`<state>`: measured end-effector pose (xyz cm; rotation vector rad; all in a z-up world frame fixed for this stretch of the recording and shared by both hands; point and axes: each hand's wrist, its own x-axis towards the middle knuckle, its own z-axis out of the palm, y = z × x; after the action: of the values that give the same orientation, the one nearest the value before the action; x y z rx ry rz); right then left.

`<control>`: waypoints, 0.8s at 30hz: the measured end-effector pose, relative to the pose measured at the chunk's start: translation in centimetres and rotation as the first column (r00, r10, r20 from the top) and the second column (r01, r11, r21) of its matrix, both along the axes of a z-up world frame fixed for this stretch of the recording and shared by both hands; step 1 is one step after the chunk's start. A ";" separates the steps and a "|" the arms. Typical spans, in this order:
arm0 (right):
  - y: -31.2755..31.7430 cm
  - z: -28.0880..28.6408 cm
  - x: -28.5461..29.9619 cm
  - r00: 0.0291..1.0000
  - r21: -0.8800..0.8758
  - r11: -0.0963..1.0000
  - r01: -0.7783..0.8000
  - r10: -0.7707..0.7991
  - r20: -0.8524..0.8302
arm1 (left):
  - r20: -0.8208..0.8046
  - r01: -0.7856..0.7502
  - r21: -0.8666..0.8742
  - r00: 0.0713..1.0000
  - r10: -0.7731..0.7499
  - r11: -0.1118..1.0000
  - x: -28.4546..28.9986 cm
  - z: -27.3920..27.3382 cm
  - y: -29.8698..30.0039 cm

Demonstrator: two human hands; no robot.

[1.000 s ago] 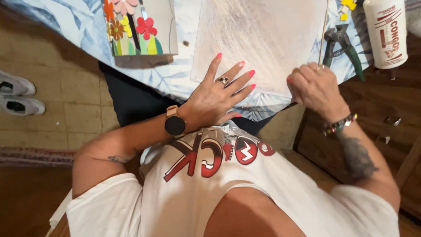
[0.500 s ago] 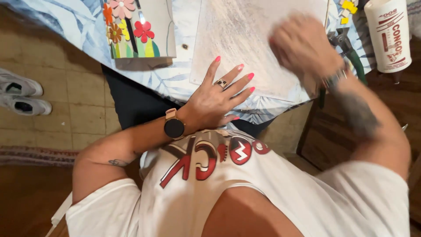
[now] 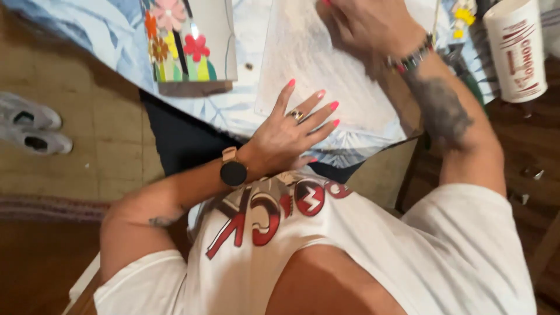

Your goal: Decorating a cylindrical container with colorful flower cutouts using pliers and an applicator stick

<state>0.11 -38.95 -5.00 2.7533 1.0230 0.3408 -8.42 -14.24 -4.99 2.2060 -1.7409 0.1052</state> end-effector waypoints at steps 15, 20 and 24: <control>0.3 2.7 -6.3 0.904 0.007 0.915 0.404 -0.398 -0.158 | -0.010 -0.009 0.014 1.000 0.009 1.000 0.3 0.6 -0.1; 2.4 3.0 -4.7 0.972 -0.046 0.972 0.229 -0.225 0.069 | 0.015 -0.019 0.024 1.000 0.019 1.000 0.3 0.7 0.0; 2.7 2.4 -4.9 0.968 -0.071 0.969 0.236 -0.228 0.108 | -0.046 -0.014 -0.022 0.999 0.013 1.000 0.3 0.6 0.1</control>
<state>-4.79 -36.29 -2.58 2.7127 0.6652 0.3843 -8.07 -14.15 -4.40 2.1865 -1.6928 0.0762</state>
